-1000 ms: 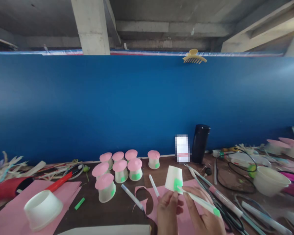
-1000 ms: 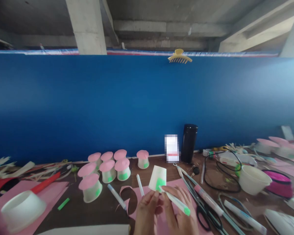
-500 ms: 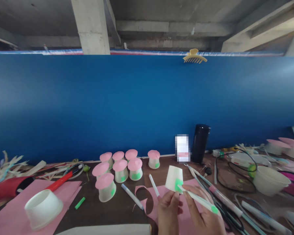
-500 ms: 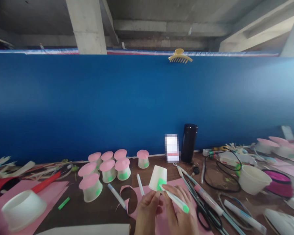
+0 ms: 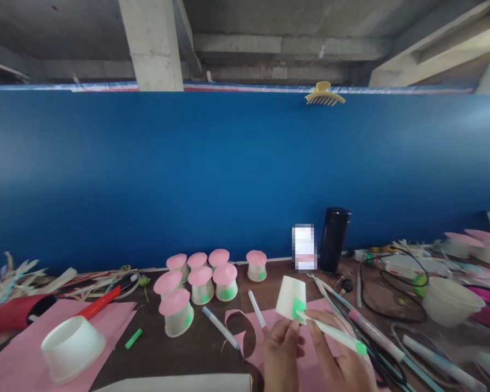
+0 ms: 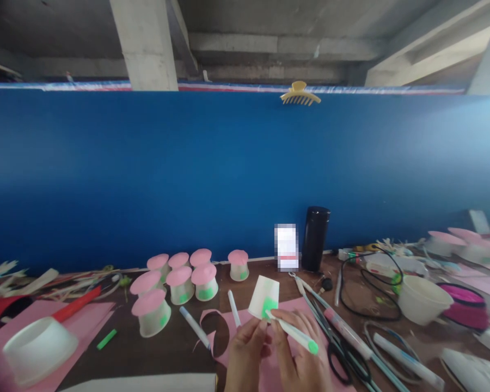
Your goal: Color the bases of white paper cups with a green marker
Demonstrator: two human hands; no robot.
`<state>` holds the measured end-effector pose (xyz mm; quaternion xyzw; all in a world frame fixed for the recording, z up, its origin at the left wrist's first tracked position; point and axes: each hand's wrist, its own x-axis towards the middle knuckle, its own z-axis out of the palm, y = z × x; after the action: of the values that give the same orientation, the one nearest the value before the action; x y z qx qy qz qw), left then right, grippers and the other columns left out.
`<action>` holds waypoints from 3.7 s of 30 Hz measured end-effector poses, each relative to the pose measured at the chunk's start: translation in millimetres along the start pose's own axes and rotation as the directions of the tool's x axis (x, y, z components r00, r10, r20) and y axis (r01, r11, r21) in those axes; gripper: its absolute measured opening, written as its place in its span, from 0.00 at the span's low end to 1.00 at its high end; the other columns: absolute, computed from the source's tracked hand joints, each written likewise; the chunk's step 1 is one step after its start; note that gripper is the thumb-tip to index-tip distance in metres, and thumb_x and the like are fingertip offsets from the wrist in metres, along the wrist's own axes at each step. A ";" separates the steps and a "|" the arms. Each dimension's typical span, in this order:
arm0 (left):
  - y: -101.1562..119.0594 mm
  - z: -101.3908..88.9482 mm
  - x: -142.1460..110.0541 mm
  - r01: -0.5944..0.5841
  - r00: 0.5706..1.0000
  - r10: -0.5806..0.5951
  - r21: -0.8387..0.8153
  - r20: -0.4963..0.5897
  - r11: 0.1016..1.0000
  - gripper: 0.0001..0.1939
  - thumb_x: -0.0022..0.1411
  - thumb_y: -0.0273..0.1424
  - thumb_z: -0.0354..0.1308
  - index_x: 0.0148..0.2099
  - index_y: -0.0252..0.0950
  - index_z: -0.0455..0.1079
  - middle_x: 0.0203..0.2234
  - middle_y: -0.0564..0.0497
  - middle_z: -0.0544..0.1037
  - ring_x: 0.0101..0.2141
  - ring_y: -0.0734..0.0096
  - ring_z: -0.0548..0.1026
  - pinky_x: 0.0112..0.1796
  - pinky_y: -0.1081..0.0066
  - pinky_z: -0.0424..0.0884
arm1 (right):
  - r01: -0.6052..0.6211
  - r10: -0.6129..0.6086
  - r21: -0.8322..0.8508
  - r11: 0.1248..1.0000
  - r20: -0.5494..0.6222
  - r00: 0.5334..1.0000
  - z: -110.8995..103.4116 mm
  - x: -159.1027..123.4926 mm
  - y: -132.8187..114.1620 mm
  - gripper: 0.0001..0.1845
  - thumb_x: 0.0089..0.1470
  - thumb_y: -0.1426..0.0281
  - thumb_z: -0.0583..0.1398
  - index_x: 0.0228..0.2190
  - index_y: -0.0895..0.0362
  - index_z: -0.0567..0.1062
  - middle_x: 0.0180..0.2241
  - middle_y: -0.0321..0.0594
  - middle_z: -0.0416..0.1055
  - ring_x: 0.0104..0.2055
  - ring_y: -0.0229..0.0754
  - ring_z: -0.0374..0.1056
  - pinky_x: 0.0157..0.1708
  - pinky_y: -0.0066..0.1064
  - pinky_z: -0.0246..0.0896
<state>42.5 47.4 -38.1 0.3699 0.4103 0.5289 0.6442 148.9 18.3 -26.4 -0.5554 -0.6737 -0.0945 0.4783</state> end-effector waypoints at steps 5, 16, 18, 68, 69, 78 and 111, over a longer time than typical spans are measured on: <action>-2.4 0.1 0.7 -0.007 1.000 0.008 -0.019 0.011 1.000 0.22 0.43 0.49 0.62 0.26 0.32 0.74 0.17 0.54 0.67 0.19 0.76 0.62 0.25 0.73 0.59 | 0.021 -0.021 0.012 1.000 0.003 1.000 -1.2 -0.3 -1.0 0.10 0.58 0.66 0.53 0.38 0.53 0.72 0.38 0.40 0.74 0.42 0.44 0.70 0.45 0.38 0.64; -10.8 -0.1 5.8 0.035 0.999 -0.036 -0.116 -0.007 0.993 0.22 0.43 0.49 0.64 0.26 0.32 0.74 0.16 0.54 0.68 0.18 0.78 0.61 0.24 0.74 0.57 | -0.051 0.052 0.030 0.998 -0.027 0.998 -2.0 0.4 -3.7 0.10 0.58 0.66 0.53 0.39 0.54 0.71 0.37 0.41 0.74 0.42 0.44 0.70 0.42 0.35 0.64; -9.5 -0.5 4.5 0.033 0.999 -0.031 -0.127 0.021 0.991 0.21 0.44 0.47 0.64 0.28 0.32 0.74 0.16 0.54 0.68 0.19 0.78 0.62 0.24 0.75 0.58 | -0.031 0.031 0.015 0.999 -0.031 0.999 -0.4 0.4 -0.7 0.10 0.58 0.65 0.53 0.39 0.54 0.71 0.37 0.41 0.74 0.42 0.44 0.70 0.42 0.34 0.64; -20.0 -4.7 17.6 0.106 0.993 -0.114 -0.281 -0.010 0.954 0.23 0.35 0.47 0.68 0.26 0.32 0.72 0.13 0.56 0.65 0.17 0.81 0.60 0.20 0.78 0.53 | -0.131 0.137 0.104 0.986 -0.047 0.989 -3.7 1.8 -8.0 0.13 0.58 0.62 0.51 0.38 0.55 0.72 0.36 0.42 0.73 0.41 0.43 0.70 0.41 0.32 0.66; -19.4 -4.2 17.6 0.106 0.993 -0.116 -0.296 -0.017 0.949 0.23 0.34 0.47 0.69 0.26 0.32 0.72 0.13 0.56 0.65 0.17 0.81 0.61 0.19 0.78 0.53 | -0.131 0.136 0.107 0.986 -0.042 0.990 -3.9 2.0 -8.5 0.14 0.59 0.62 0.51 0.38 0.55 0.72 0.36 0.43 0.73 0.41 0.44 0.71 0.41 0.32 0.66; -13.1 0.4 17.5 0.146 0.977 -0.197 -0.422 -0.079 0.895 0.27 0.24 0.44 0.72 0.25 0.32 0.69 0.14 0.58 0.65 0.17 0.81 0.62 0.17 0.79 0.50 | -0.089 0.086 0.117 0.989 0.028 0.996 -0.3 -1.4 0.5 0.11 0.58 0.65 0.53 0.38 0.56 0.72 0.37 0.47 0.73 0.41 0.46 0.70 0.42 0.36 0.67; -12.6 -2.1 12.9 0.140 0.988 -0.154 -0.353 -0.014 0.925 0.21 0.34 0.41 0.71 0.26 0.32 0.71 0.17 0.56 0.65 0.21 0.79 0.63 0.22 0.77 0.54 | -0.061 0.052 0.089 0.994 0.100 0.994 5.0 0.6 0.3 0.10 0.58 0.67 0.52 0.38 0.54 0.71 0.37 0.44 0.73 0.40 0.45 0.70 0.41 0.39 0.66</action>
<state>46.7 58.1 -52.2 0.2060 0.3492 0.5515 0.7290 146.5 22.1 -28.7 -0.5555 -0.6838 -0.0227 0.4726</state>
